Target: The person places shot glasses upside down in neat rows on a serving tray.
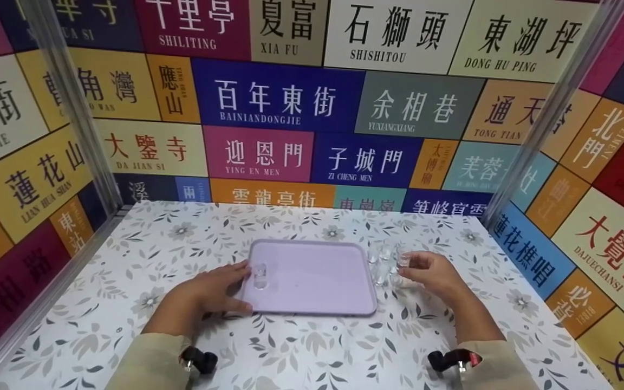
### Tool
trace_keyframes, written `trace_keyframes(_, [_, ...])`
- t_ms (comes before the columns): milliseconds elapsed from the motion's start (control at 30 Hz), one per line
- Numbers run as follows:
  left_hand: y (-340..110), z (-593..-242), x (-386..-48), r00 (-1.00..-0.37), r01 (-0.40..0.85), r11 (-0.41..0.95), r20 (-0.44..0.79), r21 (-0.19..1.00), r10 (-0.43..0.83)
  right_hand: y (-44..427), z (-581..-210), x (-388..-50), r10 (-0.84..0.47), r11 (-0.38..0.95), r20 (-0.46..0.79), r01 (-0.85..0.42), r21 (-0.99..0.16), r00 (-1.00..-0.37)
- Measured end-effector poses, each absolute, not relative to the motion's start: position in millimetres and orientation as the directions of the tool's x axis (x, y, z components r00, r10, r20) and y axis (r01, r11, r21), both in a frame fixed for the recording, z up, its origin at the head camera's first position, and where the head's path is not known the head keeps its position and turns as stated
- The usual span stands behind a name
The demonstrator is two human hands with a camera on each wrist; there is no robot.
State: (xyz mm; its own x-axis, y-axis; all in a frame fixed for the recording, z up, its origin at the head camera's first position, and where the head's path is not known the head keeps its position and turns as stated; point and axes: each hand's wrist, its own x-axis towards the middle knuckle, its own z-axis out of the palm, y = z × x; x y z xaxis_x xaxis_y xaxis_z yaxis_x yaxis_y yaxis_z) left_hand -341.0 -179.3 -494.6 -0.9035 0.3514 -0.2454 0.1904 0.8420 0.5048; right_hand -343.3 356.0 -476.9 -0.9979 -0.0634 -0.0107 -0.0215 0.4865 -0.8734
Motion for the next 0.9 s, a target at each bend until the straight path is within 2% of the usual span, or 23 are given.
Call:
trace_keyframes(200, [-181,-497,-342,-0.899,0.201,0.836,-0.243,0.511,0.365,347,-472,-346,-0.017,0.415,0.023,-0.028,-0.909,-1.000])
trace_keyframes(333, [-181,-496,-340,-0.897,0.208,0.835,-0.241,0.510,0.371,334,-470,-348,0.013,0.414,0.054,-0.043,-0.909,-0.998])
trace_keyframes(900, [-179,-493,-340,-0.898,0.204,0.835,-0.243,0.511,0.368,251,-471,-361,-0.015,0.266,0.172,-0.169,-0.949,-0.985])
